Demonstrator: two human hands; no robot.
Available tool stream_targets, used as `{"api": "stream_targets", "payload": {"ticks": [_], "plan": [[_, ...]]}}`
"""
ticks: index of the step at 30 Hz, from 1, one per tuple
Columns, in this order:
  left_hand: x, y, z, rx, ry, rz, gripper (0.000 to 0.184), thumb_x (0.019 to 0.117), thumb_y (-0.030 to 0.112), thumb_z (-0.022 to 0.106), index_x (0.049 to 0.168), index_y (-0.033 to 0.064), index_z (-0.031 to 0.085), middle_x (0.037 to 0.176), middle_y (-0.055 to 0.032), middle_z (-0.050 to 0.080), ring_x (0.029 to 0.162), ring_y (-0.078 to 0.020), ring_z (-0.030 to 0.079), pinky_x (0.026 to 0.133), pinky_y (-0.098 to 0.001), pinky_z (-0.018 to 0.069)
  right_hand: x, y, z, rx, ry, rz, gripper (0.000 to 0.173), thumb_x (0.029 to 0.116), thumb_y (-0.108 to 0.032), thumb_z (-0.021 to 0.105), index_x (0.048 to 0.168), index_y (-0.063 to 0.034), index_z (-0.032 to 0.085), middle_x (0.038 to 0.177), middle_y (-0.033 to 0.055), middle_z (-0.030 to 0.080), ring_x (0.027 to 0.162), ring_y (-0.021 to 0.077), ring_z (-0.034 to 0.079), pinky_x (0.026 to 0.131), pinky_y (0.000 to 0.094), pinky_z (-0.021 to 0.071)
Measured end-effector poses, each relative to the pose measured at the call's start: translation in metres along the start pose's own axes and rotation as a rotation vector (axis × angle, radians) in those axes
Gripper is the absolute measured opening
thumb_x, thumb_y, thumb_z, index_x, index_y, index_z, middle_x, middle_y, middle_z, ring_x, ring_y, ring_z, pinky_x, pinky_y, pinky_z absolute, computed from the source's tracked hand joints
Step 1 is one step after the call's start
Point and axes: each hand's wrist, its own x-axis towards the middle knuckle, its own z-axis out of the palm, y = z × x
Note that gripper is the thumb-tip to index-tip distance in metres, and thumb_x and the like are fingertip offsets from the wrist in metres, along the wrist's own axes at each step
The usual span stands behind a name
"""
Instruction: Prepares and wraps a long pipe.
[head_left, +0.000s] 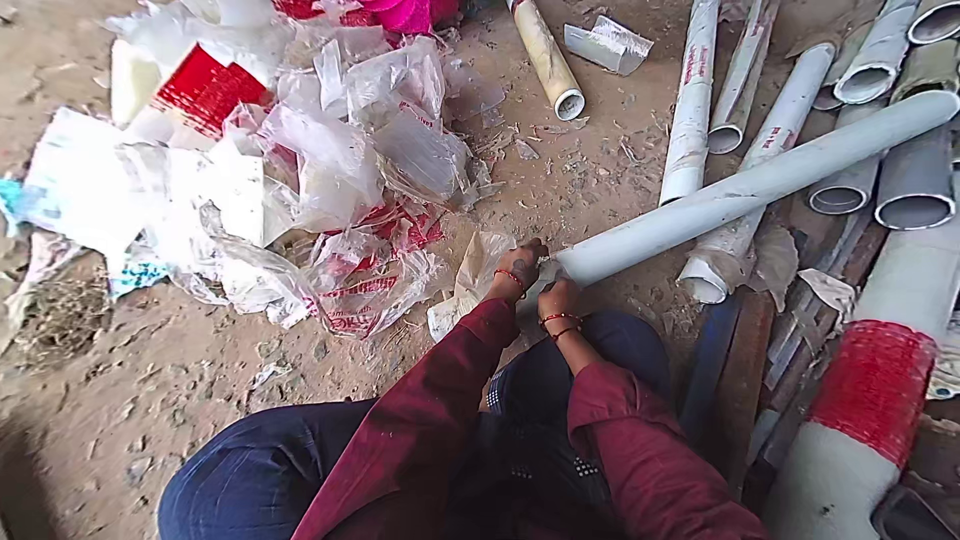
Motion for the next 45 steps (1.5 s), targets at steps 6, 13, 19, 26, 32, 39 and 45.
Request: {"api": "stream_targets", "payload": {"ticks": [6,13,19,26,32,39,45], "plan": [[0.008,-0.014,-0.001,-0.159,0.085,-0.014,0.023,0.0912,-0.008,0.065,0.113,-0.0040,0.073,0.123,-0.0240,0.068,0.116,-0.0437,0.065,0.100,-0.0620,0.0488,0.003,0.018,-0.002,0.251,-0.008,-0.015,0.024,0.1076,-0.008,0.044,0.117,0.0075,0.059,0.082,0.0132,0.064,0.064,0.0182,0.064,0.065,0.0341,0.0551],[0.004,-0.017,-0.003,-0.198,0.090,-0.015,0.019,0.0938,-0.004,0.064,0.111,-0.0028,0.074,0.119,-0.0219,0.070,0.113,-0.0402,0.067,0.099,-0.0593,0.0497,0.018,0.002,-0.008,0.136,0.011,0.046,0.026,0.1067,-0.009,0.048,0.121,0.0070,0.063,0.112,0.0212,0.069,0.102,0.0269,0.069,0.091,0.0417,0.0521],[0.013,-0.018,-0.007,-0.236,0.027,-0.117,0.019,0.0975,0.004,0.066,0.114,-0.0026,0.072,0.123,-0.0230,0.069,0.117,-0.0390,0.065,0.104,-0.0567,0.0470,0.023,0.023,-0.013,0.376,-0.066,0.044,0.020,0.1083,-0.009,0.042,0.106,0.0038,0.058,0.070,0.0061,0.053,0.052,0.0129,0.051,0.052,0.0284,0.0459],[0.023,-0.008,-0.005,0.131,-0.183,0.232,0.045,0.0920,-0.007,0.064,0.135,0.0076,0.068,0.148,-0.0117,0.059,0.145,-0.0321,0.047,0.122,-0.0490,0.0322,0.071,0.006,-0.049,0.094,0.410,-0.011,0.035,0.1121,-0.022,0.039,0.130,-0.0021,0.061,0.114,0.0237,0.072,0.114,0.0381,0.068,0.096,0.0535,0.0510],[0.019,-0.012,0.004,-0.009,-0.105,0.011,0.028,0.1001,0.003,0.055,0.122,-0.0029,0.071,0.120,-0.0252,0.071,0.117,-0.0423,0.067,0.104,-0.0589,0.0483,0.106,0.016,-0.018,-0.161,0.587,-0.214,0.030,0.1081,-0.015,0.047,0.122,0.0037,0.066,0.118,0.0237,0.070,0.122,0.0418,0.060,0.102,0.0535,0.0429],[-0.023,-0.037,0.031,-0.226,0.270,0.249,0.026,0.0891,-0.011,0.057,0.107,-0.0078,0.076,0.104,-0.0254,0.076,0.097,-0.0417,0.075,0.091,-0.0537,0.0569,0.115,0.019,-0.013,-0.190,0.603,-0.195,0.029,0.1085,-0.016,0.045,0.119,0.0006,0.066,0.118,0.0202,0.070,0.122,0.0391,0.059,0.099,0.0554,0.0422],[-0.077,-0.042,0.015,-0.268,0.273,0.305,0.027,0.0866,-0.013,0.059,0.106,-0.0065,0.076,0.106,-0.0201,0.078,0.099,-0.0350,0.077,0.092,-0.0483,0.0592,0.115,0.019,-0.012,-0.190,0.635,-0.191,0.031,0.1087,-0.017,0.043,0.120,0.0010,0.066,0.119,0.0219,0.070,0.121,0.0404,0.060,0.100,0.0564,0.0427]]}}
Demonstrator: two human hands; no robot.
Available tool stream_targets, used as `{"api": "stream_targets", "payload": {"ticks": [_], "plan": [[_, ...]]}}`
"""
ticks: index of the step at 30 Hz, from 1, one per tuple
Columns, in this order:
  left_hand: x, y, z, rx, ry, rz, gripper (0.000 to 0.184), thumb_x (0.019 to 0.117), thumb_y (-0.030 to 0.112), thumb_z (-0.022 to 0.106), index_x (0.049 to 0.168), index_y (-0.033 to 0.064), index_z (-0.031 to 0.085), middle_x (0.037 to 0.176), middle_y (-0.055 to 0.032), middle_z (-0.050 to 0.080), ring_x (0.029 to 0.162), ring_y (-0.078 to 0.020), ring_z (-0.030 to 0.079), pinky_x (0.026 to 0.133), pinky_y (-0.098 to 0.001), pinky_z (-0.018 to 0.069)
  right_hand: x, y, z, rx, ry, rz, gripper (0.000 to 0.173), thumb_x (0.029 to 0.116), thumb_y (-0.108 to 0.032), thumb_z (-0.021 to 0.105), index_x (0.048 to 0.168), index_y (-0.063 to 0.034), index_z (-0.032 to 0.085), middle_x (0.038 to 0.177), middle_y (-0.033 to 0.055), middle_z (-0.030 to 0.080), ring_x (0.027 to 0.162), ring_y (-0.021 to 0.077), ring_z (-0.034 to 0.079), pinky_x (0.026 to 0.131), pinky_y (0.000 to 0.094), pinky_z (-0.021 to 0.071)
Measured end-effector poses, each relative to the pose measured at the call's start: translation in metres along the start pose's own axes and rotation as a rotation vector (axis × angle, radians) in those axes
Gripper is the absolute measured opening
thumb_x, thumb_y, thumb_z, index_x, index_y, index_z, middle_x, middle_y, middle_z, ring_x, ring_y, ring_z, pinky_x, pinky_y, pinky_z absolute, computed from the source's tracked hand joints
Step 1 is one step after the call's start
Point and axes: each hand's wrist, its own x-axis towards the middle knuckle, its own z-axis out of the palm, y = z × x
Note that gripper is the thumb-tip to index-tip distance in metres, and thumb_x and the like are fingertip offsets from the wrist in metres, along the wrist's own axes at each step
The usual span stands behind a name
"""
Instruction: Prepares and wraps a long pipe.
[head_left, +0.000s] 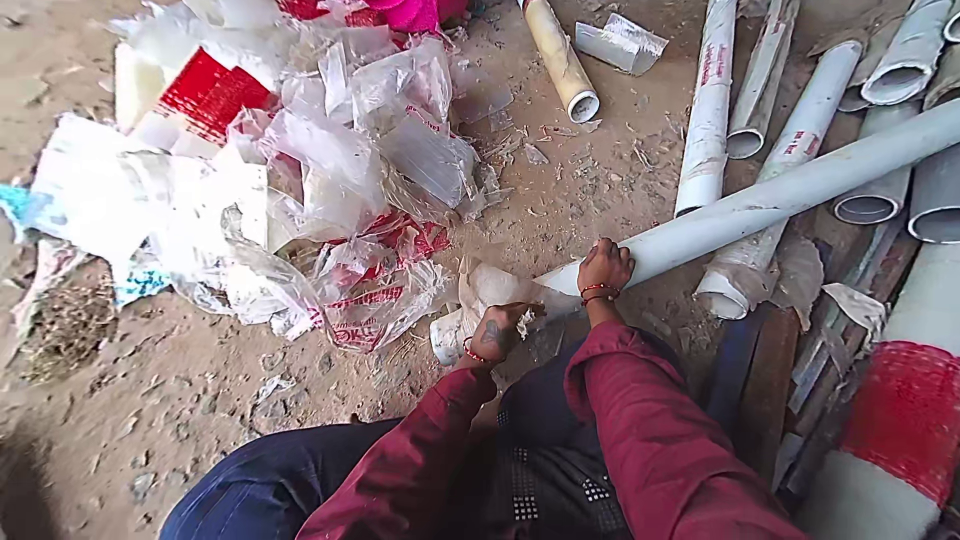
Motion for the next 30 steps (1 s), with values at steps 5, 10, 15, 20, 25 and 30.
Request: {"api": "stream_targets", "payload": {"ticks": [5,10,15,20,25,30], "plan": [[-0.055,0.020,-0.043,0.091,0.080,-0.040,0.021,0.0848,-0.010,0.062,0.100,-0.0066,0.077,0.098,-0.0203,0.078,0.091,-0.0357,0.078,0.085,-0.0507,0.0609,-0.001,0.000,-0.001,-0.004,0.002,-0.002,0.031,0.1083,-0.016,0.043,0.120,0.0018,0.066,0.119,0.0229,0.070,0.123,0.0405,0.060,0.101,0.0563,0.0424],[-0.085,0.028,-0.066,0.134,0.065,-0.130,0.022,0.0889,-0.010,0.060,0.102,-0.0042,0.077,0.101,-0.0173,0.079,0.094,-0.0326,0.078,0.089,-0.0497,0.0603,-0.001,-0.001,-0.007,-0.008,-0.060,-0.011,0.033,0.1087,-0.018,0.043,0.125,0.0008,0.065,0.125,0.0227,0.068,0.128,0.0402,0.057,0.105,0.0547,0.0405],[-0.061,0.059,-0.096,0.095,-0.459,-0.483,0.043,0.1003,0.020,0.067,0.141,0.0076,0.063,0.133,-0.0175,0.069,0.124,-0.0338,0.066,0.111,-0.0533,0.0450,-0.003,-0.007,-0.008,-0.021,-0.101,-0.031,0.032,0.1095,-0.016,0.042,0.125,0.0022,0.064,0.124,0.0236,0.068,0.127,0.0405,0.058,0.105,0.0540,0.0418],[0.016,0.150,-0.077,0.354,-0.454,-0.574,0.053,0.1053,0.041,0.057,0.136,-0.0016,0.061,0.127,-0.0257,0.067,0.122,-0.0417,0.064,0.103,-0.0584,0.0482,-0.018,-0.014,0.005,0.020,-0.070,-0.217,0.026,0.1056,-0.009,0.048,0.113,0.0074,0.067,0.109,0.0274,0.071,0.114,0.0452,0.064,0.095,0.0573,0.0465],[0.086,0.081,-0.012,0.744,-0.739,-0.639,0.075,0.0917,0.036,0.078,0.145,-0.0063,0.046,0.147,-0.0268,0.051,0.143,-0.0414,0.044,0.120,-0.0585,0.0284,-0.027,-0.015,0.013,0.047,-0.069,-0.356,0.027,0.1066,-0.013,0.049,0.109,0.0076,0.068,0.104,0.0280,0.071,0.109,0.0459,0.067,0.090,0.0569,0.0502],[0.054,0.037,-0.013,0.750,-0.840,-0.635,0.032,0.1083,0.008,0.045,0.134,-0.0084,0.054,0.130,-0.0300,0.061,0.127,-0.0442,0.058,0.104,-0.0567,0.0459,-0.022,-0.012,0.014,0.075,-0.063,-0.333,0.028,0.1073,-0.014,0.048,0.109,0.0065,0.067,0.103,0.0256,0.072,0.107,0.0440,0.067,0.091,0.0571,0.0499]]}}
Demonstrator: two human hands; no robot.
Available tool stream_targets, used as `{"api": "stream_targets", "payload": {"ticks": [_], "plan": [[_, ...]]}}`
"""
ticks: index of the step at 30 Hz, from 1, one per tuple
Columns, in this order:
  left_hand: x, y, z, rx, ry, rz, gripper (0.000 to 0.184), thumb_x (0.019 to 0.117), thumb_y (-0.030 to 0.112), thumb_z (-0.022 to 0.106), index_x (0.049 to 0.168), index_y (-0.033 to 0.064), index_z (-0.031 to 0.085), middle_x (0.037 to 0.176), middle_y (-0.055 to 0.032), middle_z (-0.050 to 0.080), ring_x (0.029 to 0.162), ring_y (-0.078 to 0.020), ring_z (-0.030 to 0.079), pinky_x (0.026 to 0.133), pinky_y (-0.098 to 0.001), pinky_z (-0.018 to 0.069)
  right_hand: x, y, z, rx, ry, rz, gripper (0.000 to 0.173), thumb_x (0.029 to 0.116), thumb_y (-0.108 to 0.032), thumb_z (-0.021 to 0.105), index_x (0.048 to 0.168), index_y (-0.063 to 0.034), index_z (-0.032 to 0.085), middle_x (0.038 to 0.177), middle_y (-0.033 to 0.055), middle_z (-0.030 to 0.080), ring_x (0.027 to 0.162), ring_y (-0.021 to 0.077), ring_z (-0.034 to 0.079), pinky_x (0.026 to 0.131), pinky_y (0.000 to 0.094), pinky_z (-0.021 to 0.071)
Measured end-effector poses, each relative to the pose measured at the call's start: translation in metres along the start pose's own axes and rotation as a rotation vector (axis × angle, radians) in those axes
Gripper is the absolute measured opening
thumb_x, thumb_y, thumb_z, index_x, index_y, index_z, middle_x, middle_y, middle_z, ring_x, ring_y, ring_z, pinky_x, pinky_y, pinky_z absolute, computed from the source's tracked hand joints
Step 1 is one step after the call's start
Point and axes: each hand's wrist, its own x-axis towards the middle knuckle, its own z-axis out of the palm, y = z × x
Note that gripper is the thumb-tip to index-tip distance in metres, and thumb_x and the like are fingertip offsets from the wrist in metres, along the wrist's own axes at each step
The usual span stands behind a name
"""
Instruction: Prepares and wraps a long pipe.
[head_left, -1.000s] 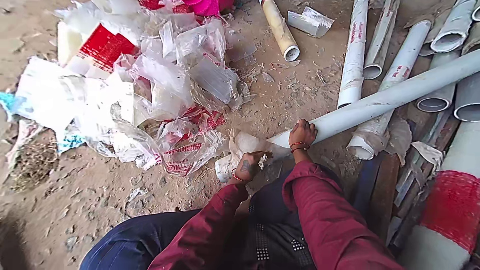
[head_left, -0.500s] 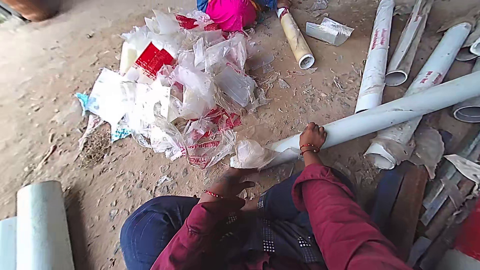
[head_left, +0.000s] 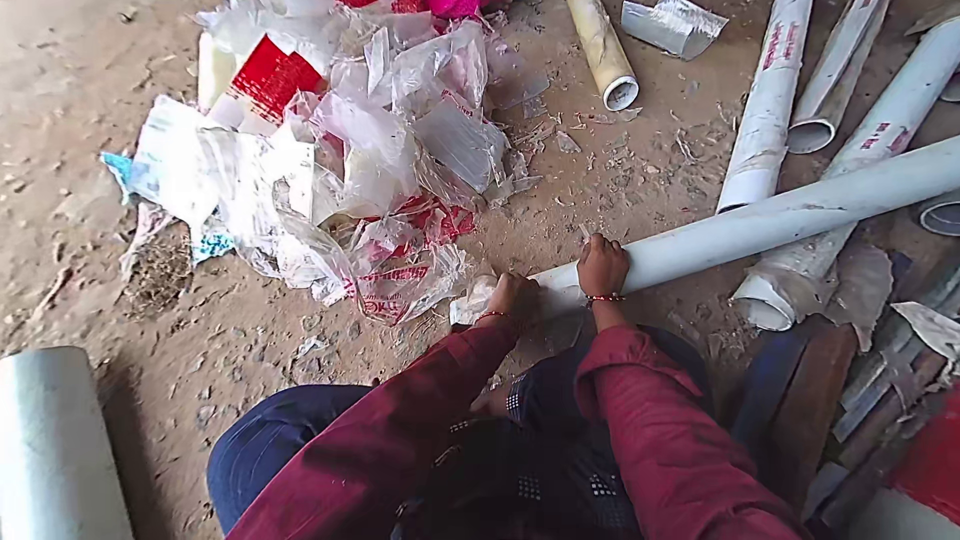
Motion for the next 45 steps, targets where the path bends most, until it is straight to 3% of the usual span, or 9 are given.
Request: {"api": "stream_targets", "payload": {"ticks": [5,19,27,31,34,36,39,42,45], "plan": [[-0.033,0.005,0.010,-0.181,0.019,-0.005,0.032,0.1088,0.001,0.033,0.130,-0.0087,0.055,0.123,-0.0313,0.065,0.122,-0.0469,0.062,0.101,-0.0579,0.0490,0.000,0.004,0.005,0.014,0.084,-0.047,0.029,0.1062,-0.013,0.046,0.109,0.0063,0.067,0.098,0.0265,0.072,0.101,0.0451,0.069,0.088,0.0590,0.0511],[-0.098,-0.036,0.035,-0.199,-0.137,0.007,0.030,0.1093,0.005,0.038,0.129,-0.0028,0.059,0.121,-0.0284,0.066,0.118,-0.0466,0.064,0.095,-0.0599,0.0506,-0.003,0.002,0.002,0.012,0.126,-0.024,0.030,0.1061,-0.014,0.048,0.109,0.0055,0.071,0.096,0.0264,0.073,0.098,0.0452,0.071,0.087,0.0584,0.0523],[-0.092,-0.048,0.043,-0.120,-0.052,0.077,0.031,0.1113,0.013,0.040,0.128,-0.0019,0.062,0.119,-0.0285,0.070,0.114,-0.0484,0.066,0.094,-0.0619,0.0510,0.001,0.000,-0.002,-0.010,0.177,-0.029,0.028,0.1022,-0.012,0.052,0.109,0.0027,0.075,0.096,0.0197,0.077,0.096,0.0380,0.074,0.088,0.0512,0.0559],[-0.093,-0.051,0.040,-0.204,-0.054,-0.073,0.060,0.1060,0.041,0.056,0.146,-0.0021,0.046,0.133,-0.0307,0.062,0.125,-0.0477,0.061,0.103,-0.0602,0.0477,0.000,-0.007,-0.002,-0.065,0.110,0.004,0.030,0.1046,-0.014,0.049,0.113,0.0018,0.074,0.102,0.0196,0.077,0.102,0.0380,0.073,0.091,0.0515,0.0544],[-0.097,-0.034,0.030,-0.258,0.142,-0.066,0.096,0.0944,0.050,0.071,0.161,-0.0013,0.026,0.158,-0.0335,0.037,0.143,-0.0523,0.040,0.117,-0.0664,0.0305,0.001,-0.008,-0.002,-0.083,0.070,0.039,0.031,0.1051,-0.015,0.049,0.114,0.0016,0.073,0.105,0.0196,0.076,0.105,0.0377,0.072,0.092,0.0510,0.0535],[-0.085,-0.006,0.025,-0.223,0.330,0.023,0.090,0.0958,0.045,0.071,0.160,-0.0013,0.029,0.160,-0.0319,0.035,0.147,-0.0495,0.037,0.121,-0.0633,0.0246,0.002,-0.009,-0.004,-0.083,0.028,0.061,0.032,0.1060,-0.016,0.048,0.115,0.0014,0.072,0.106,0.0195,0.076,0.107,0.0369,0.071,0.095,0.0505,0.0524],[-0.036,0.028,0.040,-0.197,0.299,0.069,0.083,0.1025,0.027,0.064,0.164,0.0007,0.015,0.168,-0.0291,0.020,0.156,-0.0464,0.021,0.125,-0.0619,0.0155,0.003,-0.009,-0.009,-0.082,-0.013,0.066,0.032,0.1069,-0.017,0.047,0.114,0.0000,0.073,0.104,0.0183,0.076,0.107,0.0352,0.071,0.096,0.0495,0.0518],[0.004,0.019,0.086,-0.175,0.550,0.129,0.062,0.1000,-0.010,0.048,0.160,-0.0016,0.032,0.165,-0.0224,0.033,0.151,-0.0469,0.033,0.119,-0.0603,0.0315,0.009,-0.010,-0.022,-0.066,-0.100,0.077,0.034,0.1083,-0.020,0.045,0.121,-0.0008,0.071,0.107,0.0193,0.076,0.109,0.0358,0.071,0.096,0.0505,0.0512],[-0.008,0.006,0.077,-0.178,0.444,0.161,0.054,0.1033,-0.010,0.040,0.157,-0.0002,0.040,0.163,-0.0164,0.040,0.150,-0.0403,0.039,0.116,-0.0519,0.0404,0.019,-0.001,-0.036,-0.086,-0.172,0.112,0.036,0.1091,-0.021,0.044,0.126,-0.0022,0.069,0.112,0.0187,0.075,0.115,0.0344,0.068,0.102,0.0495,0.0468]]}}
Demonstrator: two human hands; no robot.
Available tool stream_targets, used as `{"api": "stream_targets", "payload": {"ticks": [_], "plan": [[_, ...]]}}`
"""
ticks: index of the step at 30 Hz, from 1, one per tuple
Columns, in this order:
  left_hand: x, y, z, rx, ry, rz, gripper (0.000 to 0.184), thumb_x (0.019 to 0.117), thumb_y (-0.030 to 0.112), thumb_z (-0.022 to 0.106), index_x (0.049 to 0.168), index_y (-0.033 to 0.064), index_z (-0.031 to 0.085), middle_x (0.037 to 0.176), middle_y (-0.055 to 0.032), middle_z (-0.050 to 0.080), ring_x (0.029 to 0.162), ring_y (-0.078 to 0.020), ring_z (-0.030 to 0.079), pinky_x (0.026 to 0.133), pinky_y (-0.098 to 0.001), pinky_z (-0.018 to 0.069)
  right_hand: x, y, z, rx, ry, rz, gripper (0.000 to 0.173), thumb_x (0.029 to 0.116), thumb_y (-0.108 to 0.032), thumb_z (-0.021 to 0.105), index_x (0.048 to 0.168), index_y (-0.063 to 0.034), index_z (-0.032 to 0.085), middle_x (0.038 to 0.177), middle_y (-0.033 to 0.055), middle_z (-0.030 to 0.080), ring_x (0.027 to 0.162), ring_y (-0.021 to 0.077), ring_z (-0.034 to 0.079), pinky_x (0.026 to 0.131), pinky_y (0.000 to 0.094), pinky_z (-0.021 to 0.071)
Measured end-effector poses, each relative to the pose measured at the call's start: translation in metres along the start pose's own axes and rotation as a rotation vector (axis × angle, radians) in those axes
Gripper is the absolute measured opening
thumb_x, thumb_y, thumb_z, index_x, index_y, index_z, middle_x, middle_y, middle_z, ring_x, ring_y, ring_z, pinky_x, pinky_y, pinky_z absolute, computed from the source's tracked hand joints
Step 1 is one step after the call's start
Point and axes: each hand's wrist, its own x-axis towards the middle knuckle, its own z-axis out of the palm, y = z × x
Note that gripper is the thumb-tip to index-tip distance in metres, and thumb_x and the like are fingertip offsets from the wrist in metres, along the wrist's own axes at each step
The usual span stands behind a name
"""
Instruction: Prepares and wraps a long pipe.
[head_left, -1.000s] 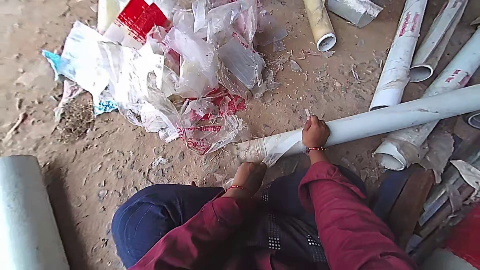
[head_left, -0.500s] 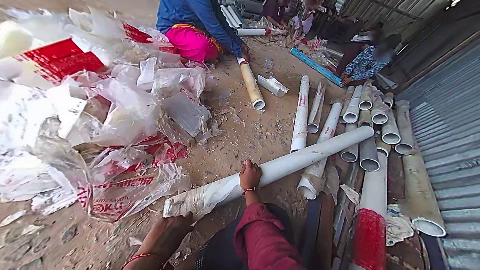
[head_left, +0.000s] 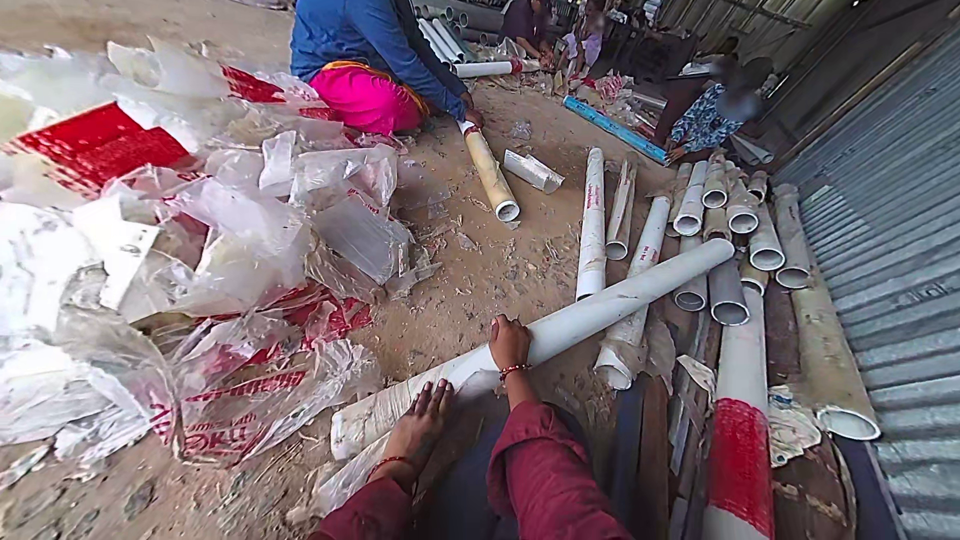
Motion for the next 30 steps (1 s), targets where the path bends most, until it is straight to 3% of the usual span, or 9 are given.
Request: {"api": "stream_targets", "payload": {"ticks": [2,4,8,14,16,18,20,24,30], "plan": [[0.002,-0.001,-0.022,-0.071,-0.171,-0.043,0.053,0.1070,-0.007,0.034,0.159,0.0039,0.037,0.167,-0.0114,0.035,0.154,-0.0347,0.034,0.117,-0.0505,0.0389,0.008,0.003,-0.006,-0.030,-0.040,0.050,0.038,0.1098,-0.022,0.041,0.129,-0.0039,0.068,0.115,0.0186,0.074,0.118,0.0331,0.067,0.105,0.0481,0.0445],[0.000,-0.006,-0.034,-0.132,-0.212,-0.050,0.049,0.1083,-0.004,0.033,0.155,0.0054,0.045,0.164,-0.0105,0.040,0.152,-0.0325,0.039,0.116,-0.0508,0.0402,0.009,0.000,-0.008,-0.060,-0.090,0.063,0.039,0.1109,-0.024,0.038,0.131,-0.0047,0.066,0.117,0.0192,0.074,0.118,0.0332,0.067,0.105,0.0489,0.0448],[-0.005,-0.029,-0.065,-0.153,-0.238,-0.126,0.042,0.1076,-0.002,0.036,0.143,0.0015,0.057,0.141,-0.0255,0.060,0.130,-0.0464,0.059,0.106,-0.0612,0.0451,0.012,-0.008,-0.009,0.023,-0.223,-0.008,0.040,0.1117,-0.026,0.037,0.129,-0.0054,0.066,0.117,0.0178,0.074,0.117,0.0343,0.068,0.100,0.0545,0.0477],[-0.012,-0.089,-0.094,-0.107,-0.268,-0.246,0.036,0.1034,-0.003,0.046,0.132,0.0021,0.066,0.130,-0.0285,0.066,0.126,-0.0479,0.060,0.105,-0.0635,0.0449,-0.011,-0.049,0.006,-0.007,-0.327,-0.278,0.037,0.1116,-0.024,0.039,0.130,-0.0041,0.064,0.112,0.0223,0.073,0.113,0.0393,0.068,0.097,0.0555,0.0486],[-0.008,-0.088,-0.092,-0.187,-0.237,-0.253,0.031,0.1067,0.011,0.050,0.130,-0.0034,0.064,0.126,-0.0287,0.066,0.126,-0.0448,0.060,0.109,-0.0590,0.0434,-0.021,-0.065,0.013,-0.043,-0.341,-0.304,0.036,0.1116,-0.021,0.038,0.131,-0.0017,0.062,0.116,0.0219,0.072,0.116,0.0371,0.067,0.102,0.0522,0.0459],[0.003,-0.084,-0.082,-0.319,-0.143,-0.287,0.048,0.1062,0.032,0.059,0.136,-0.0045,0.057,0.121,-0.0292,0.066,0.120,-0.0431,0.062,0.108,-0.0549,0.0442,-0.027,-0.067,0.021,-0.015,-0.261,-0.290,0.035,0.1110,-0.020,0.039,0.127,0.0009,0.063,0.112,0.0228,0.073,0.112,0.0380,0.069,0.100,0.0526,0.0473],[0.018,-0.081,-0.067,-0.338,-0.098,-0.378,0.058,0.1049,0.041,0.059,0.137,-0.0067,0.054,0.131,-0.0310,0.059,0.126,-0.0446,0.058,0.110,-0.0554,0.0432,-0.029,-0.064,0.026,0.028,-0.185,-0.288,0.034,0.1105,-0.020,0.041,0.121,0.0023,0.065,0.106,0.0238,0.073,0.107,0.0402,0.070,0.095,0.0544,0.0491],[0.038,-0.080,-0.045,-0.090,-0.132,-0.322,0.044,0.1134,0.026,0.033,0.133,-0.0038,0.059,0.135,-0.0275,0.061,0.123,-0.0449,0.062,0.101,-0.0602,0.0482,-0.027,-0.057,0.037,0.091,-0.034,-0.317,0.030,0.1078,-0.017,0.046,0.115,0.0031,0.068,0.096,0.0227,0.075,0.096,0.0396,0.073,0.089,0.0536,0.0512],[0.012,-0.073,-0.048,-0.117,-0.169,-0.174,0.046,0.1143,0.025,0.032,0.127,-0.0105,0.059,0.126,-0.0337,0.063,0.118,-0.0494,0.064,0.100,-0.0608,0.0483,-0.029,-0.051,0.052,0.154,0.224,-0.373,0.022,0.1004,-0.010,0.056,0.104,0.0059,0.071,0.079,0.0219,0.072,0.075,0.0397,0.073,0.072,0.0534,0.0544]]}}
